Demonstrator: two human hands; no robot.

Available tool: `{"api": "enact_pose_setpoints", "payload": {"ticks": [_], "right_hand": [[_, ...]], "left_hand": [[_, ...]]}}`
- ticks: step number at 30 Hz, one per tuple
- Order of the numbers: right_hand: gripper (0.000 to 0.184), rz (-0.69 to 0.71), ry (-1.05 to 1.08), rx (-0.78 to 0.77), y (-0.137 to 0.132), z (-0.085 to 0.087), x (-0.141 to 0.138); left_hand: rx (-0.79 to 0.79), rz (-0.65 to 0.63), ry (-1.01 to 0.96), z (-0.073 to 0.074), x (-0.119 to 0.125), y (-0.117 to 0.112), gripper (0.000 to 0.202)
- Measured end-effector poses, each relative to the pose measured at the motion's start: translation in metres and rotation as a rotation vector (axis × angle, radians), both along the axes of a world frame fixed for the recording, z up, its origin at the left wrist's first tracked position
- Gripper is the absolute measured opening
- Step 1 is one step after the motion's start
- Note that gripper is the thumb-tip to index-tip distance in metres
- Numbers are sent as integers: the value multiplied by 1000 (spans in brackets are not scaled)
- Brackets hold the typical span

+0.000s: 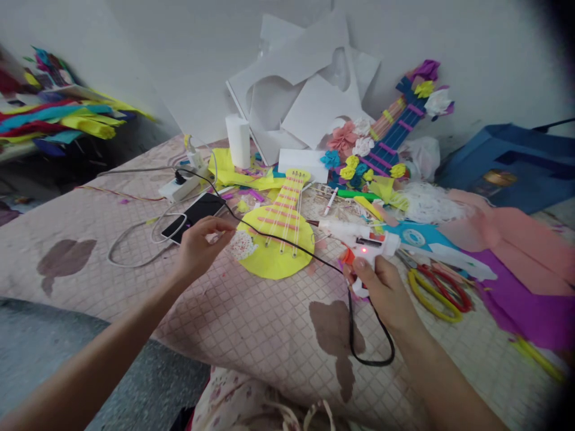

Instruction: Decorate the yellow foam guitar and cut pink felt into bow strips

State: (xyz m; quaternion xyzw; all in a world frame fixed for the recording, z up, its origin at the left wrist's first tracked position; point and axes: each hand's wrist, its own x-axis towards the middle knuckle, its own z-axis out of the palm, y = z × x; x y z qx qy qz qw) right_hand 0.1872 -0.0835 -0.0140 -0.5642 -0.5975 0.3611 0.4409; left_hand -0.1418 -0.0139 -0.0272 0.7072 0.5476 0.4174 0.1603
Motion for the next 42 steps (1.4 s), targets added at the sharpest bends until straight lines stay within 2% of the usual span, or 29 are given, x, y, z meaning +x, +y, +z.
{"api": "enact_pose_setpoints", "payload": {"ticks": [5, 11, 16, 22, 26, 29, 32, 37, 42], "right_hand": [[37, -13, 38, -2, 0, -3, 2], [35, -39, 80, -35, 1, -6, 2], [35, -35, 112, -88, 1, -5, 1], [36, -38, 108, -73, 0, -3, 0], [35, -74, 139, -18, 0, -4, 0], [30, -93, 258, -40, 1, -6, 0], [27, -102, 429, -104, 3, -6, -1], [31, -21, 681, -195, 13, -6, -1], [26, 12, 846, -190, 23, -10, 5]], "left_hand": [[-46, 127, 1, 1, -16, -6, 17], [60, 76, 92, -13, -13, -19, 14], [107, 62, 144, -19, -4, -19, 13], [48, 24, 75, -24, -2, -17, 13], [31, 126, -38, -22, -11, -15, 16], [-39, 218, -120, -21, -18, -14, 20], [-107, 248, -197, -25, -24, -17, 22], [-161, 250, -271, -36, -28, -23, 22], [-148, 217, -291, -40, -30, -26, 19]]}}
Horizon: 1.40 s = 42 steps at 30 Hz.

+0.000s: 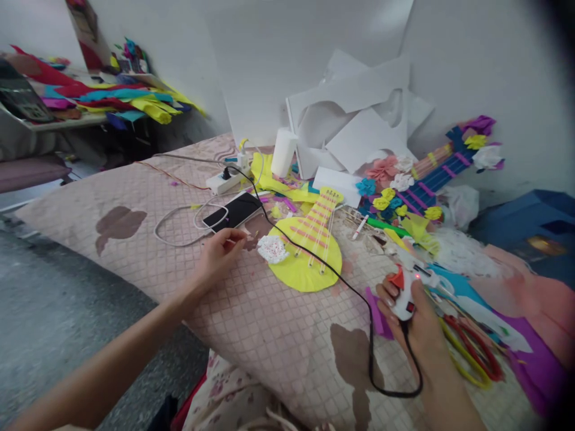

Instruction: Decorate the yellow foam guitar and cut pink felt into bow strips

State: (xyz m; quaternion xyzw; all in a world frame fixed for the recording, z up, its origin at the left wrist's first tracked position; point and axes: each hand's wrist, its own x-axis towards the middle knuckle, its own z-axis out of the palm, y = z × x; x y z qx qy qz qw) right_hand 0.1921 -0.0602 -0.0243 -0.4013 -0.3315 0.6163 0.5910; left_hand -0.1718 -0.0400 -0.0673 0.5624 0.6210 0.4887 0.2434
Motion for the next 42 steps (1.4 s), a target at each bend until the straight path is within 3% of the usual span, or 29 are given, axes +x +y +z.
{"api": "enact_pose_setpoints", "payload": {"ticks": [16, 24, 29, 35, 39, 42], "right_hand": [[17, -18, 249, 59, 5, -10, 16], [20, -1, 270, 46, 6, -14, 15], [20, 3, 268, 47, 6, -14, 14], [24, 5, 272, 51, 5, -11, 14], [25, 3, 261, 55, 2, -7, 10], [25, 9, 243, 45, 0, -4, 8]], "left_hand": [[29, 0, -139, 4, 0, -8, 15], [31, -2, -99, -1, 0, -4, 17], [30, -54, -49, 14, 2, 7, 20], [67, -252, 92, 42, 16, 48, 19], [22, -370, 232, 46, 40, 96, 21], [-104, -410, 411, 50, 66, 136, 25]]}}
